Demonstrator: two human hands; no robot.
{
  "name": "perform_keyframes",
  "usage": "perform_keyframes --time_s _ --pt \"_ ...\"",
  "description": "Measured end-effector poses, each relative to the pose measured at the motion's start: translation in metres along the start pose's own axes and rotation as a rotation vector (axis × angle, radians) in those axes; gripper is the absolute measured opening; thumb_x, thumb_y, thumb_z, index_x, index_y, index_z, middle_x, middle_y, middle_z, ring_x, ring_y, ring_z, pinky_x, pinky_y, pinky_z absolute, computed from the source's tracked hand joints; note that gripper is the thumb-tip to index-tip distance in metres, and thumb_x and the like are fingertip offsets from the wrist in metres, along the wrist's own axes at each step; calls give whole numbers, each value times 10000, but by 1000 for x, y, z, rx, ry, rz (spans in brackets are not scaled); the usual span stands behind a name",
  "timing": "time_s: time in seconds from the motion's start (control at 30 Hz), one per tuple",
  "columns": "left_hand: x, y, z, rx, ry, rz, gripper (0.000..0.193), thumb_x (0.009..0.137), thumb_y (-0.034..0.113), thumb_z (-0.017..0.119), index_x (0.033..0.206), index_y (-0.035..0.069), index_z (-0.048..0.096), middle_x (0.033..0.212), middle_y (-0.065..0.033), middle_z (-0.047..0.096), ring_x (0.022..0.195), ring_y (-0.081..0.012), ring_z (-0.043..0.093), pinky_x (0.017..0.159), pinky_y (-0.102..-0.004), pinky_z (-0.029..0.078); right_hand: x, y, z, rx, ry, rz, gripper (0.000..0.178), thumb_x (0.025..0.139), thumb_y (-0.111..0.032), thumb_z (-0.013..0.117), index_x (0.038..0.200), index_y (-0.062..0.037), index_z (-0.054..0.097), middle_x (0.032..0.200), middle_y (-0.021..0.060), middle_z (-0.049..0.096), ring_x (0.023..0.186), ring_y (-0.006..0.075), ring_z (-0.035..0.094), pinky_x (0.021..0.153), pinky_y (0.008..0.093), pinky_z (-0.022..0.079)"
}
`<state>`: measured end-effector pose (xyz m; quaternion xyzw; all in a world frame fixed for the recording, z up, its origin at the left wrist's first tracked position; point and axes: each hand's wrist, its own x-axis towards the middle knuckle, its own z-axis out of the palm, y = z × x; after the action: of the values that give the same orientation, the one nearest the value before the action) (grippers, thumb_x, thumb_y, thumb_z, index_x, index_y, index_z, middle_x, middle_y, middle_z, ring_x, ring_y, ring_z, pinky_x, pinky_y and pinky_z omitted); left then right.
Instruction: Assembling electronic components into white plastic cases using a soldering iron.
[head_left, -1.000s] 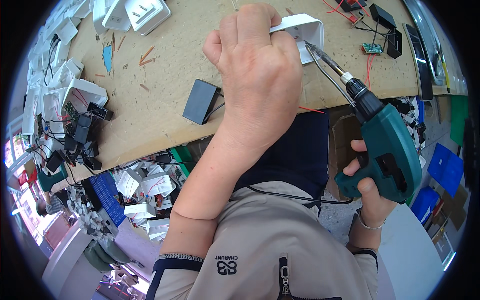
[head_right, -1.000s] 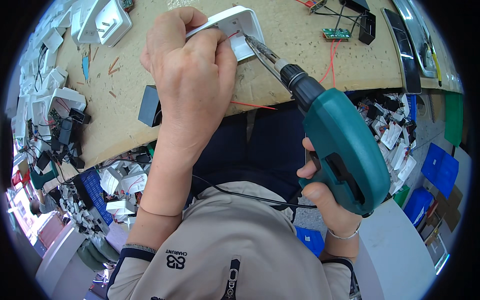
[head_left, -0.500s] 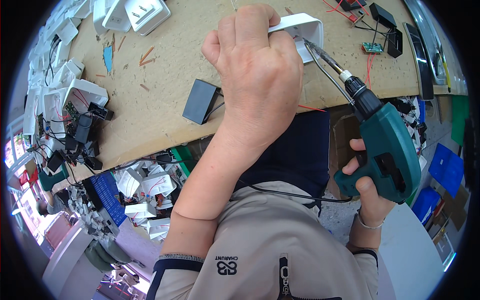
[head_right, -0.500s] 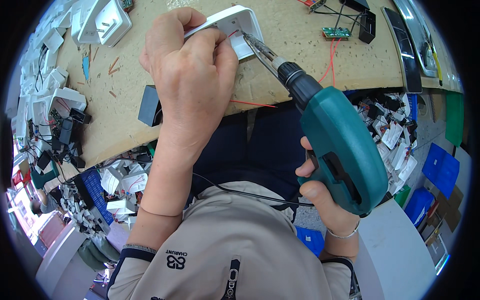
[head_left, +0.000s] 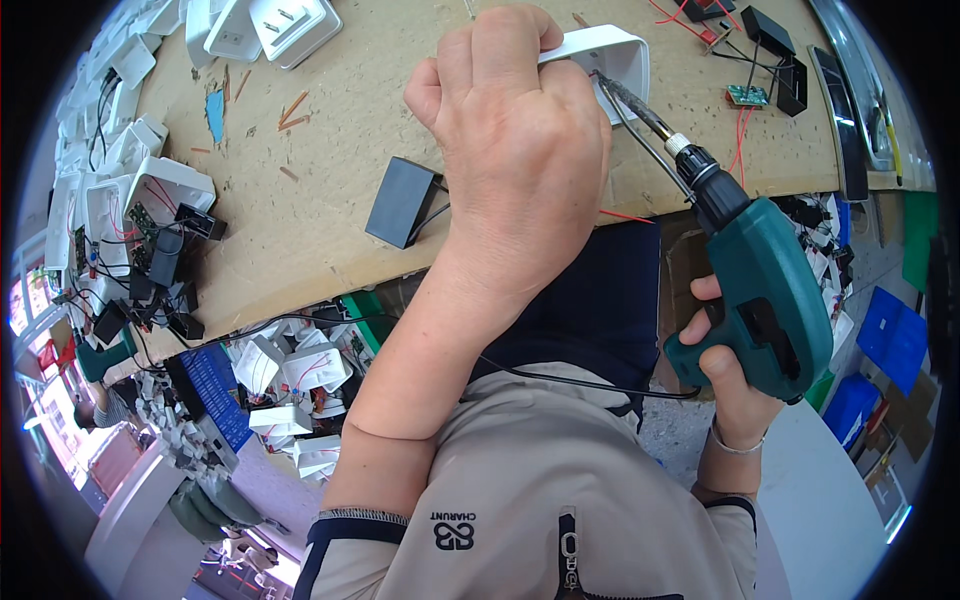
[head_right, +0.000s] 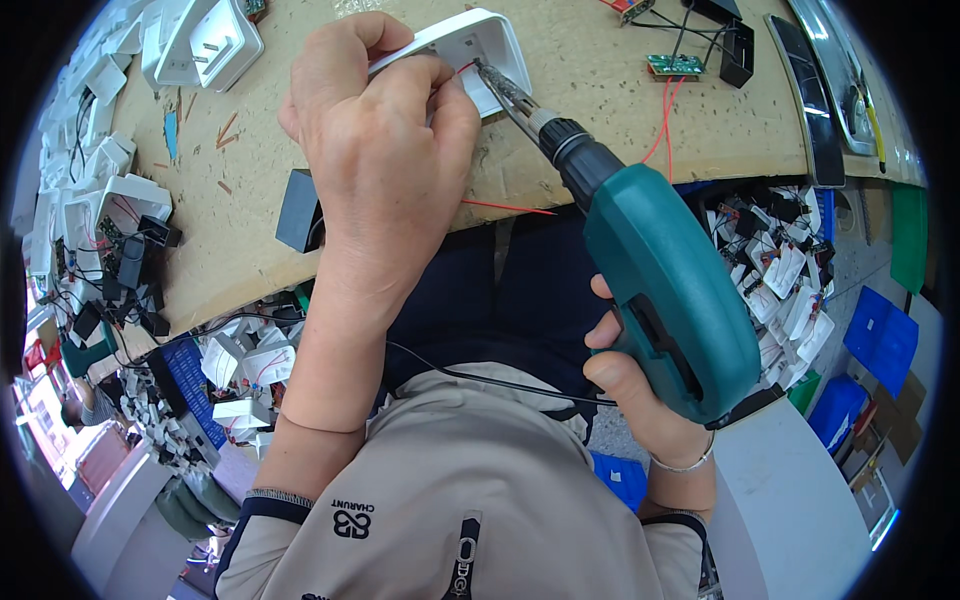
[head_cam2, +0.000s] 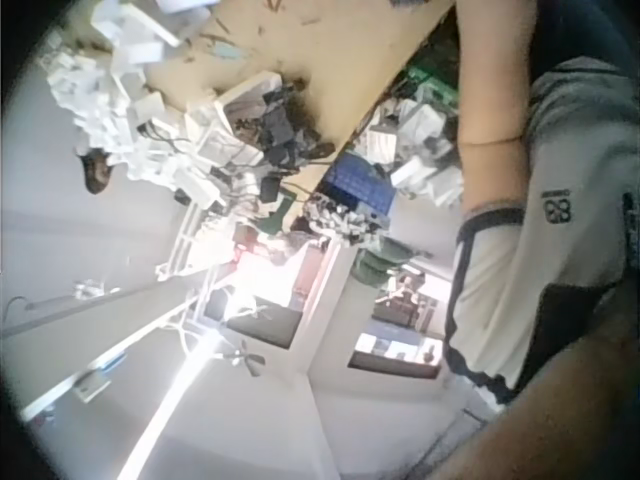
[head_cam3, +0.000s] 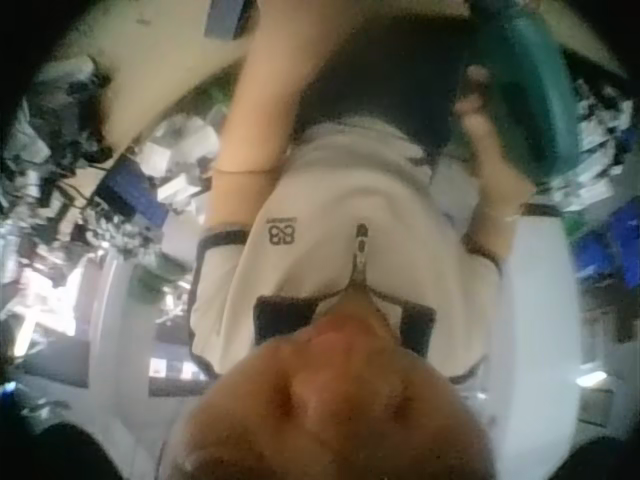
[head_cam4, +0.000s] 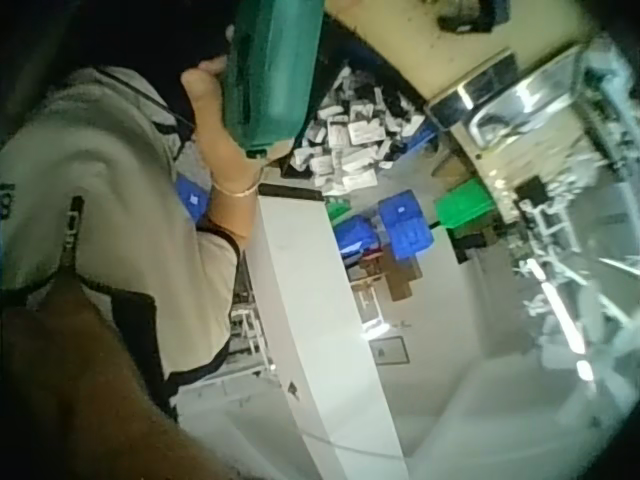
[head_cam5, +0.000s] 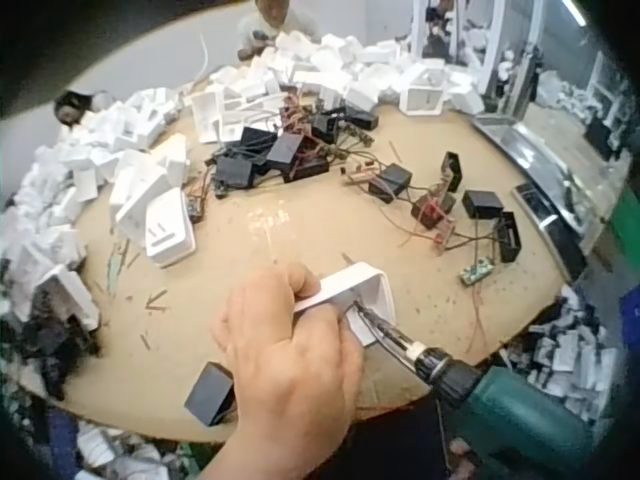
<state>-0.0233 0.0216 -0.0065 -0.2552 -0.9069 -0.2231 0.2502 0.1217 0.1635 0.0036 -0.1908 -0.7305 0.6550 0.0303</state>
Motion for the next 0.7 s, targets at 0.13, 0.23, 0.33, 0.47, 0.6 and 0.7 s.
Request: perform_keyframes --time_s 0.13,0.23,0.33,0.47,0.6,0.7 --pt "1 0 0 -6 0 -6 82 608 27 596 665 6 540 851 -109 497 780 -265 469 699 -369 326 1 -2 1 -20 9 -5 642 680 -299 720 1137 59 448 938 171 572 653 150 576 573 243 481" --pt "1 -1 0 -11 -1 -10 83 608 26 596 664 5 538 849 -110 496 778 -266 468 697 -369 326 1 -3 3 -3 33 11 645 682 -300 718 1139 63 443 931 170 571 647 150 574 567 242 479" --pt "1 -1 0 -17 -1 -14 84 608 25 595 663 5 536 848 -111 495 776 -268 468 696 -370 326 1 -3 2 -23 32 11 655 683 -306 716 1144 65 436 929 171 570 648 151 573 568 240 479" --pt "1 2 1 -25 -2 -20 85 607 23 594 662 4 533 845 -113 493 773 -269 467 693 -370 327 0 -2 3 -12 38 11 666 685 -327 716 1142 68 435 929 171 570 649 150 572 568 238 479" --pt "1 1 -1 -28 -1 -25 86 607 22 594 662 3 530 843 -115 491 770 -271 466 691 -371 327 -1 -3 3 -5 45 -26 683 682 -352 718 1141 68 436 931 171 570 651 150 573 570 238 480" --pt "1 1 -1 -33 0 -28 87 606 21 593 661 3 528 842 -116 490 768 -272 465 689 -372 327 -1 -3 3 -4 40 -20 686 680 -355 720 1141 67 436 932 171 571 653 150 574 572 238 481"
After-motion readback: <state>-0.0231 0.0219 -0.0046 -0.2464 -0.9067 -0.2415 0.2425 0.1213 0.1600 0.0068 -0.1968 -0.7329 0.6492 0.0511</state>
